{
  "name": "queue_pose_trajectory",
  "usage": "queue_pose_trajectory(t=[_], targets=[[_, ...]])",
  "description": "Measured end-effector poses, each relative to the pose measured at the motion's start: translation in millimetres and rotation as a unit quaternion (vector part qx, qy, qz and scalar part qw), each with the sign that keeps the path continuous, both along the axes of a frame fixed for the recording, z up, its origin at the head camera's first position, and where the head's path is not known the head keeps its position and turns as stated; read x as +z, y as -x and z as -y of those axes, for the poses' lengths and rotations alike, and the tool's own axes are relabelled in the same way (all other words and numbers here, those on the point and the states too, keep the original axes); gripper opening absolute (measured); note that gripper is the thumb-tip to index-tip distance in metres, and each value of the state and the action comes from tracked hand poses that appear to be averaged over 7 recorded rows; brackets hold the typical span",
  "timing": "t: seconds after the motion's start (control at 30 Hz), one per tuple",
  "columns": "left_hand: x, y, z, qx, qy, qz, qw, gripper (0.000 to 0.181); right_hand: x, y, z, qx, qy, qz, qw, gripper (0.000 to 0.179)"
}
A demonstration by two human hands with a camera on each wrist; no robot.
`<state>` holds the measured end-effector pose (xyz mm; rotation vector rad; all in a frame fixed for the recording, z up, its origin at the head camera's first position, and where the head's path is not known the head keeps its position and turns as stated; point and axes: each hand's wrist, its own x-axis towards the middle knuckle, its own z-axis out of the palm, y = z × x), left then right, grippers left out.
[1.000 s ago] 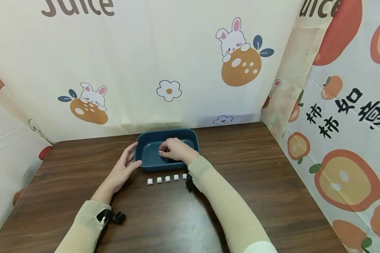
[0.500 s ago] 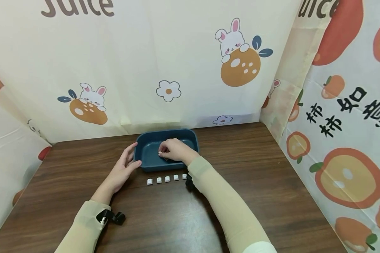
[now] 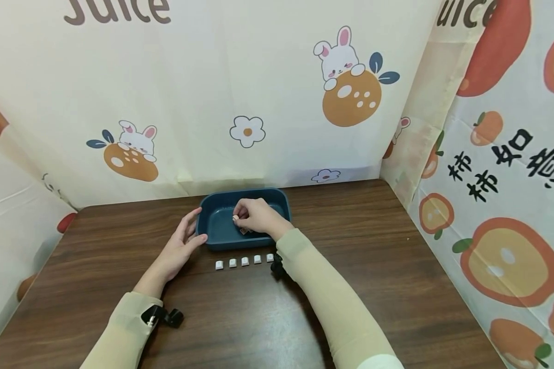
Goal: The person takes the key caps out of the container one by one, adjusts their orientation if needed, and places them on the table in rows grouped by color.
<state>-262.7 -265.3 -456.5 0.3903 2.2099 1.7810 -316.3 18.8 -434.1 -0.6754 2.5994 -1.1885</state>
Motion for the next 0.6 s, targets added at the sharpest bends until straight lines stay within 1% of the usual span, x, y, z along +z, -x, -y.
queue_pose_trajectory(t=[0.3, 0.6], targets=[[1.4, -1.7, 0.0, 0.002, 0.002, 0.004, 1.0000, 0.075, -0.5, -0.6, -2.4, -0.003, 0.021, 0.006, 0.9998, 0.016], [1.9, -1.1, 0.1, 0.003, 0.005, 0.007, 1.0000, 0.075, -1.8, 0.2, -2.5, -0.001, 0.025, 0.008, 0.9997, 0.023]])
